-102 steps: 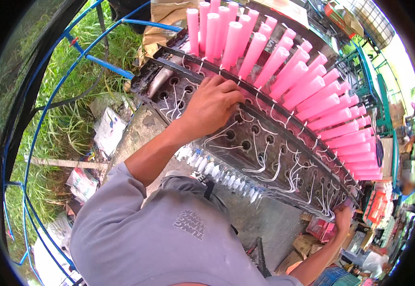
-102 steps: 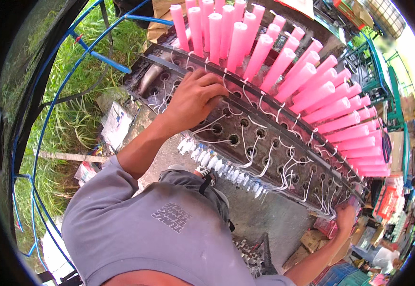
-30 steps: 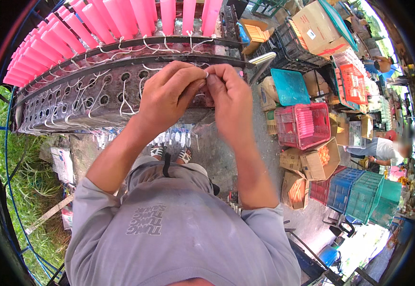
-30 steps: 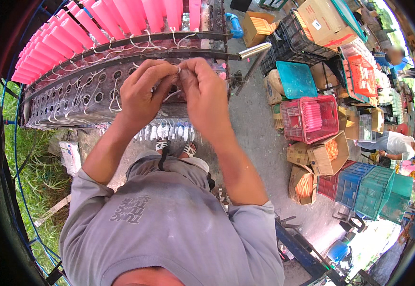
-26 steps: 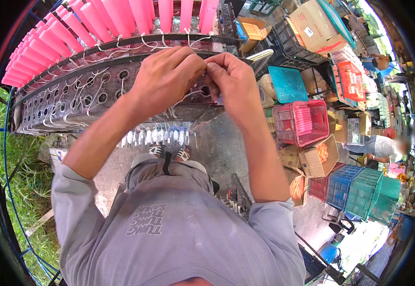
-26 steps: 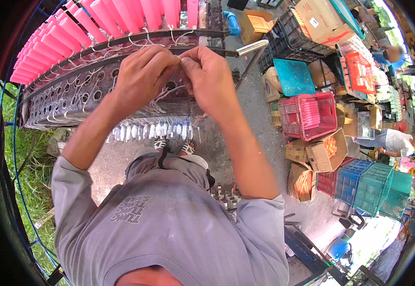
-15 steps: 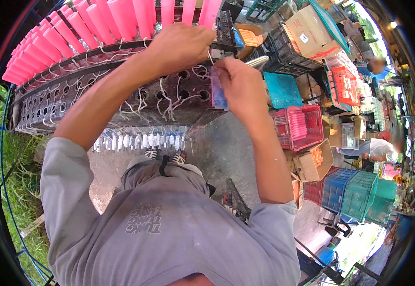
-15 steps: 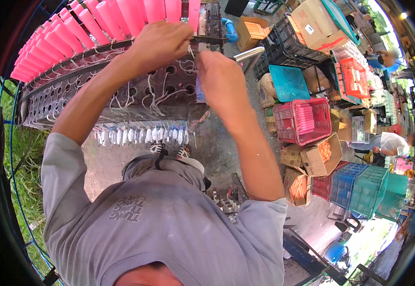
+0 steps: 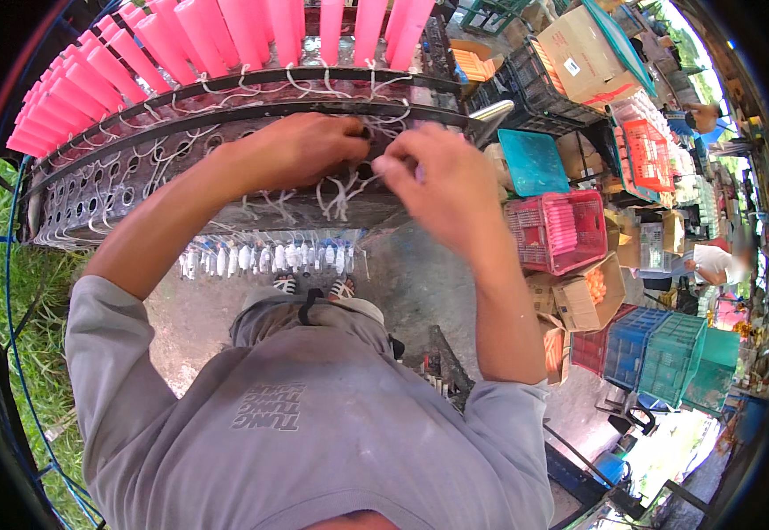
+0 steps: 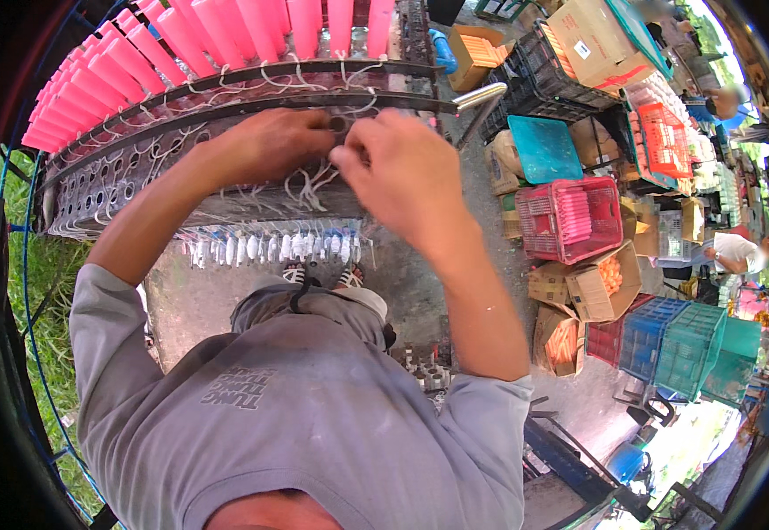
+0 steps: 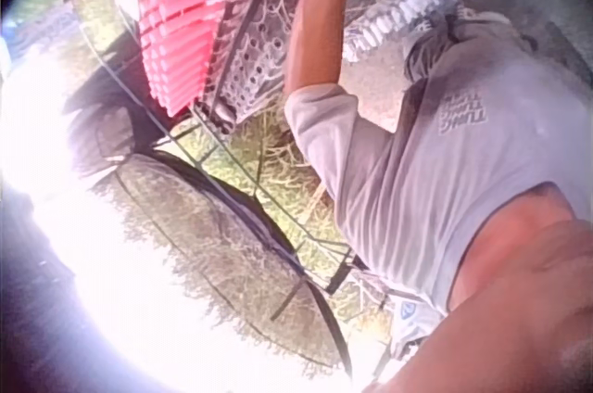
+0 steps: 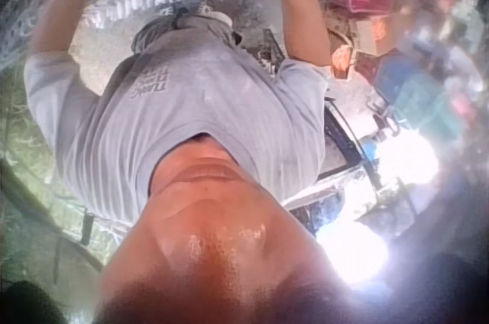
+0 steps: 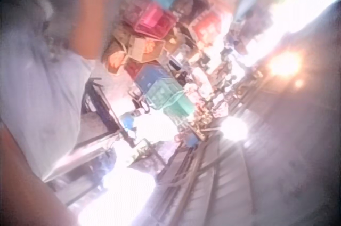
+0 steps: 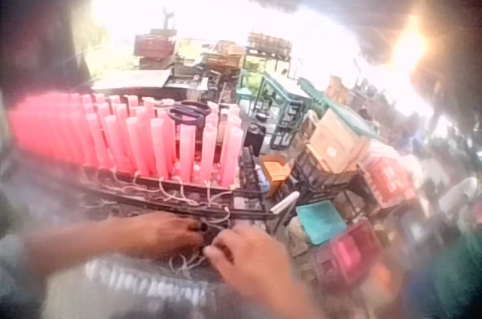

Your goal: The person places pink candles into a red basket, then moves to a metal rack and threads white wicks through holes in the rack, securing them with small metal rings. The person continues threading and securing wicks across the rack.

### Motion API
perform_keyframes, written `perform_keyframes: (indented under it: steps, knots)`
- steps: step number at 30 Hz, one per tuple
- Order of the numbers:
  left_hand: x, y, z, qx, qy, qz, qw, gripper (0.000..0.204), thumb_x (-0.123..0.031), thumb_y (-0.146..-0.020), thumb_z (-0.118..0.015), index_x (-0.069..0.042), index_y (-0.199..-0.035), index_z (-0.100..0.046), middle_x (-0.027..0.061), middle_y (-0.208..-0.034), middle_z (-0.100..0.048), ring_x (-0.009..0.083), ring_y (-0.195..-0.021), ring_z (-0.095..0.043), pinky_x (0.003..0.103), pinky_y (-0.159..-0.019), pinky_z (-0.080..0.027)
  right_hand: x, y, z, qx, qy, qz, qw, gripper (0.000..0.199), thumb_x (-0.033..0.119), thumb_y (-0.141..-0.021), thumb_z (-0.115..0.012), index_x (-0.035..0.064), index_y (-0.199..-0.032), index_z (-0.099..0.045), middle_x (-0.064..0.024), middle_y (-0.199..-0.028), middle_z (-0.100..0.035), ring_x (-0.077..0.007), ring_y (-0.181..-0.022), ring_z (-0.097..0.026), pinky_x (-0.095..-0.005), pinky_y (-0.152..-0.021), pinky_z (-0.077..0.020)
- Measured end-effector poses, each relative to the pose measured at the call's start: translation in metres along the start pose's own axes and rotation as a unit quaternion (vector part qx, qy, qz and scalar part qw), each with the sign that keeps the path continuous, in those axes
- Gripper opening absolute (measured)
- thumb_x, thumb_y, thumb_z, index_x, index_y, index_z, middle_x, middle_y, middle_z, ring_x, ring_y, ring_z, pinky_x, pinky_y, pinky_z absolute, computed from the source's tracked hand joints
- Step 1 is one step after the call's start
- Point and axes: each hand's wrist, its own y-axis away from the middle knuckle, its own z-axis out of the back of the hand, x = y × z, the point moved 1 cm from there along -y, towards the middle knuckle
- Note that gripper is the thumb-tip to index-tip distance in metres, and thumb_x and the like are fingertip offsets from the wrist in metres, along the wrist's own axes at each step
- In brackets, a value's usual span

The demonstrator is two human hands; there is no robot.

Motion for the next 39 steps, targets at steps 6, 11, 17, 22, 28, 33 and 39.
perform_keyframes:
  steps: [6,11,17,22,28,33,39]
  knots:
    - [0.007,0.008,-0.002,-0.178,0.213,0.029,0.96,0.017,-0.003,-0.093,-0.061,0.002,-0.11,-0.062,0.0169,-0.095,-0.066,0.0296,-0.086,-0.066,0.039,-0.078,-0.052,0.023,-0.005,-0.044,0.036,-0.041,-0.092,0.994,0.021,0.025,-0.085,-0.075,0.0052,-0.092,-0.07,-0.0116,-0.079,-0.069,-0.0301,-0.073,-0.068,-0.0427,-0.07,-0.0532]
    - [0.001,0.007,0.001,-0.15,0.328,0.081,0.929,0.014,-0.004,-0.096,-0.062,0.003,-0.108,-0.06,0.0082,-0.086,-0.062,0.0154,-0.077,-0.061,0.034,-0.073,-0.051,0.03,0.028,-0.022,0.012,-0.442,-0.199,0.875,0.015,0.016,-0.085,-0.075,0.0043,-0.09,-0.067,-0.0027,-0.077,-0.065,-0.0112,-0.071,-0.06,-0.0287,-0.065,-0.0465]
    - [0.001,0.018,-0.025,-0.288,0.286,-0.028,0.914,0.014,-0.01,-0.097,-0.065,0.003,-0.103,-0.063,0.0062,-0.088,-0.064,0.0145,-0.082,-0.061,0.031,-0.075,-0.051,0.051,0.066,-0.038,-0.118,-0.61,-0.23,0.749,0.011,0.009,-0.09,-0.075,0.0048,-0.097,-0.068,-0.003,-0.084,-0.069,-0.0086,-0.073,-0.061,-0.0234,-0.067,-0.0474]
    - [-0.032,0.042,0.018,-0.015,0.539,0.071,0.839,0.032,-0.028,-0.105,-0.058,-0.001,-0.09,-0.066,0.0037,-0.079,-0.067,0.0106,-0.071,-0.065,0.025,-0.062,-0.05,0.067,0.061,-0.047,-0.213,-0.348,-0.18,0.895,0.008,0.004,-0.091,-0.074,0.0037,-0.097,-0.068,-0.0018,-0.086,-0.069,-0.014,-0.078,-0.065,-0.0285,-0.072,-0.0518]
    - [-0.013,0.037,0.009,-0.03,0.645,0.111,0.756,0.024,-0.025,-0.099,-0.066,-0.002,-0.091,-0.067,0.0046,-0.078,-0.067,0.0102,-0.063,-0.064,0.024,-0.056,-0.051,0.078,0.037,-0.053,-0.213,-0.067,-0.035,0.974,0.013,0.001,-0.086,-0.074,0.0051,-0.097,-0.069,-0.0058,-0.097,-0.071,-0.0249,-0.092,-0.068,-0.0357,-0.082,-0.0552]
    - [-0.007,0.028,0.019,-0.181,0.331,0.097,0.921,0.007,-0.008,-0.093,-0.066,-0.001,-0.094,-0.066,0.0029,-0.075,-0.067,0.0101,-0.067,-0.063,0.027,-0.06,-0.051,0.04,0.002,-0.065,-0.188,-0.242,-0.076,0.949,0.007,0.003,-0.092,-0.069,0.0028,-0.098,-0.067,-0.0058,-0.093,-0.072,-0.0199,-0.085,-0.069,-0.0331,-0.075,-0.0542]
    - [-0.012,0.022,0.006,-0.336,0.14,0.025,0.931,0.005,-0.002,-0.092,-0.069,-0.001,-0.094,-0.065,0.0049,-0.083,-0.07,0.0115,-0.076,-0.066,0.029,-0.068,-0.053,0.017,-0.018,-0.06,-0.115,-0.488,-0.158,0.851,0.006,0.004,-0.099,-0.064,0.0004,-0.103,-0.062,-0.0043,-0.083,-0.07,-0.01,-0.071,-0.062,-0.0252,-0.064,-0.0495]
